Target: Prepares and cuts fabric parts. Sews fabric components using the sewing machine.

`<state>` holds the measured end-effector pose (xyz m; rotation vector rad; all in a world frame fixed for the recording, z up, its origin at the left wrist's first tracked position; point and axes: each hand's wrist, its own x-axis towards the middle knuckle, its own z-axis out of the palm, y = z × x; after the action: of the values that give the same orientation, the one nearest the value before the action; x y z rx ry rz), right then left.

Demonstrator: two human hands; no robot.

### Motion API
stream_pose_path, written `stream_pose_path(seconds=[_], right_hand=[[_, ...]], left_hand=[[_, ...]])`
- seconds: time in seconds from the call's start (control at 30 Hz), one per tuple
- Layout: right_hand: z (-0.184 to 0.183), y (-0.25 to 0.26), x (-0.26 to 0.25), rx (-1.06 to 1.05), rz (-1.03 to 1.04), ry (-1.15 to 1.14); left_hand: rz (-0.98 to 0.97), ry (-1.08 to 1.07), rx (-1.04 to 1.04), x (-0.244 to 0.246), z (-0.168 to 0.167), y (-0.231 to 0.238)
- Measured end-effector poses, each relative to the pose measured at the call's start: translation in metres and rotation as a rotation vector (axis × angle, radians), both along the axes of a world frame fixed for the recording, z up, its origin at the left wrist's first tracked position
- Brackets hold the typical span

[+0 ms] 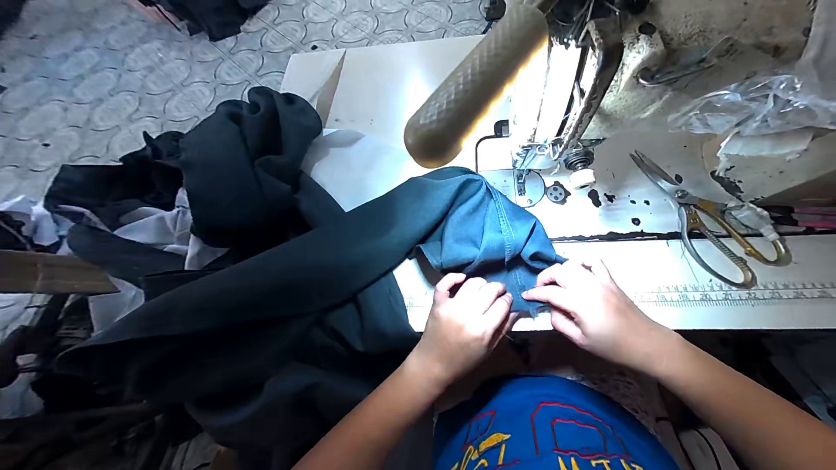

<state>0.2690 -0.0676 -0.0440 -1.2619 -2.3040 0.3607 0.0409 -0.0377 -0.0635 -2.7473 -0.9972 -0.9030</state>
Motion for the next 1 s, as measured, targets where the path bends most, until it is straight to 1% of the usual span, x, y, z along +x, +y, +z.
stream_pose_path(seconds=[0.1,0.2,0.3,0.37,0.43,0.5,0.6,0.77,0.87,1.0], right_hand=[[0.003,0.003,-0.006,-0.094,-0.084,0.084],[-0.002,0.008,-0.012,-0.047,-0.165,0.12],[-0.005,0.01,-0.016,-0.002,-0.2,0.105],[-0.008,0.011,-0.016,0.061,-0.17,0.096],[-0.013,0.013,-0.01,0.101,-0.078,0.102],[-0.014,0.017,-0.003,0.055,-0.011,0.114],[-0.011,0.021,0.006,-0.103,0.031,0.134],[-0.01,0.026,0.001,-0.128,-0.027,0.173],[-0.007,0.029,-0.002,-0.137,-0.069,0.162],[0.0,0.029,-0.007,-0.18,-0.099,0.135]], left_hand=[[0.076,-0.034,-0.066,0.003,0.003,-0.001],[0.139,-0.013,-0.149,0.01,0.01,-0.001],[0.125,-0.003,-0.243,0.012,0.014,0.001],[0.108,-0.009,-0.271,0.011,0.015,0.002],[0.08,-0.021,-0.277,0.008,0.014,0.003],[0.035,0.001,-0.249,0.003,0.013,0.003],[0.01,0.032,-0.226,-0.003,0.01,0.004],[0.048,-0.043,-0.214,0.0,0.006,0.006],[0.082,-0.084,-0.278,0.004,0.007,0.007],[0.17,-0.042,-0.319,0.011,0.01,0.007]])
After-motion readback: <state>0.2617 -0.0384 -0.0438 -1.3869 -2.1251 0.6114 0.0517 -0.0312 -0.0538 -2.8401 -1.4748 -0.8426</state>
